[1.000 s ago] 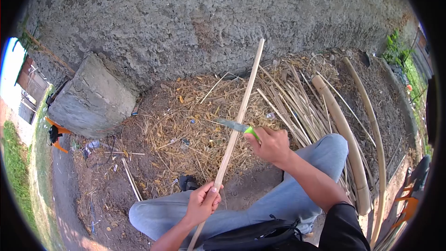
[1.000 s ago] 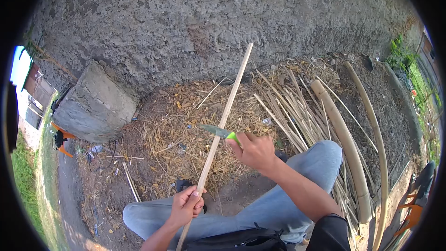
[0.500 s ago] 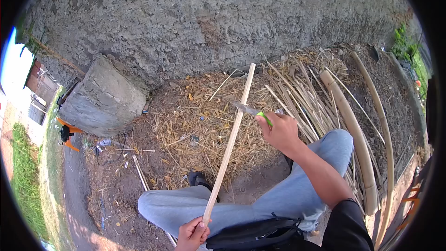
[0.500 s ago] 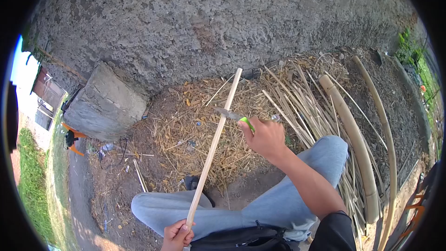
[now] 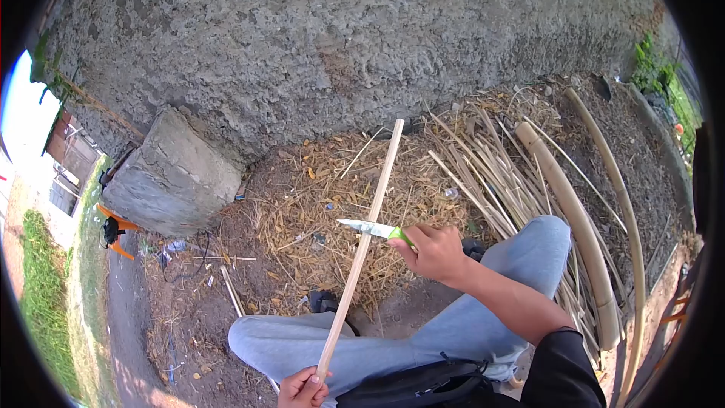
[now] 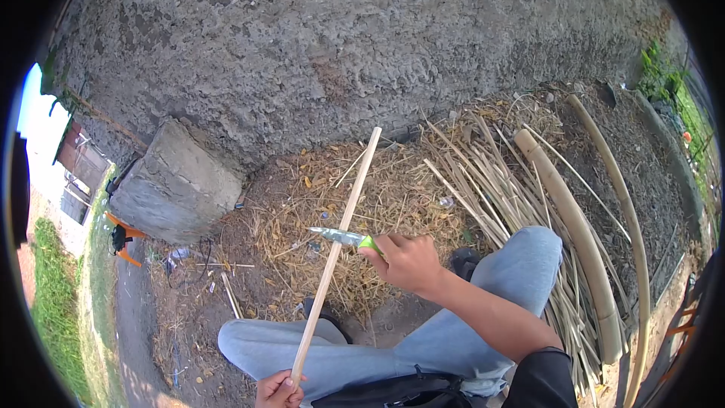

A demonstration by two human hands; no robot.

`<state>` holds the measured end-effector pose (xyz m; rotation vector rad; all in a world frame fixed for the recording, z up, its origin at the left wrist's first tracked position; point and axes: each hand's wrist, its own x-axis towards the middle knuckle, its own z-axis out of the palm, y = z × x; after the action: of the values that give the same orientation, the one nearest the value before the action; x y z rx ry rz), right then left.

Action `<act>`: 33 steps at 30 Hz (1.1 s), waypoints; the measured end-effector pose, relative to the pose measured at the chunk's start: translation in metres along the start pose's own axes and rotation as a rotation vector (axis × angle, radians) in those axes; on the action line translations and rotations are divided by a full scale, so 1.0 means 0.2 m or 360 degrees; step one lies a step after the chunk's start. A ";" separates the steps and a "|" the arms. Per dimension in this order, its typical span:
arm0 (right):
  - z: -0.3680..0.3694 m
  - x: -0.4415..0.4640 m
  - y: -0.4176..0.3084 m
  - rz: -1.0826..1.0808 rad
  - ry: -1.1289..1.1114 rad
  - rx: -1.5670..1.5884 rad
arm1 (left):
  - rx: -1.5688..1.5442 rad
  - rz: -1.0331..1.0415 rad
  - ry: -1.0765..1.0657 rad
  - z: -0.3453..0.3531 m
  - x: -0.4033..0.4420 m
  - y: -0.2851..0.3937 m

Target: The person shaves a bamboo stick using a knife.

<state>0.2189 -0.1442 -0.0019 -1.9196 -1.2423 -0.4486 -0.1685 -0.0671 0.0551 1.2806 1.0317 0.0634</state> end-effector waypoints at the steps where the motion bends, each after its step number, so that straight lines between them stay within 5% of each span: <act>1: 0.00 -0.01 0.00 0.0010 0.0039 -0.0013 | 0.0025 -0.0016 -0.0031 -0.02 -0.01 -0.01; 4: -0.07 0.15 0.23 0.0382 0.0178 -0.0324 | 0.0097 -0.0029 -0.0112 -0.07 -0.02 -0.05; 8: -0.10 0.10 0.17 0.0331 0.0218 -0.0217 | 0.0070 0.0013 -0.0144 -0.11 0.02 -0.07; 10: -0.08 -0.01 0.02 -0.0085 0.0014 -0.0018 | -0.0033 -0.0009 -0.0092 -0.07 0.02 -0.01; 13: -0.08 -0.04 -0.04 -0.0221 -0.0015 -0.0136 | 0.0058 0.0045 -0.0041 -0.08 0.00 -0.02; 17: -0.15 0.14 0.25 0.0522 0.0129 -0.0194 | -0.0012 0.0022 -0.0106 -0.17 0.00 -0.11; 22: -0.18 0.13 0.33 0.0718 0.0050 -0.0438 | 0.0143 0.0132 -0.0067 -0.22 0.05 -0.15; 25: -0.16 0.10 0.20 0.0759 -0.0059 -0.0044 | 0.0404 0.0351 -0.0005 -0.19 0.09 -0.12; 28: -0.07 0.01 0.08 0.0851 -0.0259 0.0355 | 0.0537 0.0608 0.0398 -0.07 0.19 -0.06; 33: 0.10 -0.22 -0.18 0.0150 -0.0271 0.0557 | 0.0364 0.0656 0.0218 0.12 0.50 0.07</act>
<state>0.1656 -0.1480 -0.0270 -1.7309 -1.2385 -0.0138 -0.0889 -0.0239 0.0064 1.7035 0.8931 0.3606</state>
